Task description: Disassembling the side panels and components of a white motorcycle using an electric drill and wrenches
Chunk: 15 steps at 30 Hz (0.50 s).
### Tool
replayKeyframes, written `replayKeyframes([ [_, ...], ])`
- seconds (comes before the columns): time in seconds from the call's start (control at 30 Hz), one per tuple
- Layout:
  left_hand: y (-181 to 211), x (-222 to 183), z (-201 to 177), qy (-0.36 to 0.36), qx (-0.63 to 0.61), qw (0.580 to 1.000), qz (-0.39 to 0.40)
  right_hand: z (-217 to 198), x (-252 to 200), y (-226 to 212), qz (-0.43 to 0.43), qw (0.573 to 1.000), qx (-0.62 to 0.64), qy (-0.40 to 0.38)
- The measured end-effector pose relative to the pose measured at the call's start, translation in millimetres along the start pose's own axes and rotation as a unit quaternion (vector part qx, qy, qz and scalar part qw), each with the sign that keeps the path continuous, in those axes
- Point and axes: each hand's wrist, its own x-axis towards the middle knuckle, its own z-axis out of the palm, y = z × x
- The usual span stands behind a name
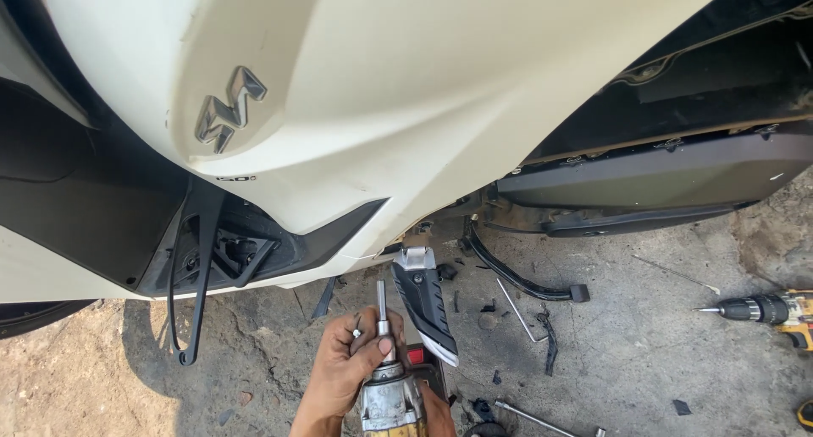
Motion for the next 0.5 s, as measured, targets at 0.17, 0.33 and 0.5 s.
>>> replayKeyframes([
  [0.17,-57,-30,-30,0.088,0.224,0.968,-0.072,-65,40,-56,-0.024,0.996,0.024,-0.086],
  [0.33,-138,-25,-93,0.370,0.262,0.879,-0.149,-65,47,6,0.059,0.982,-0.026,-0.176],
  [0.5,-248,-16,-189,0.288,0.611,0.723,-0.145,-74,46,8,0.039,0.983,-0.041,-0.176],
])
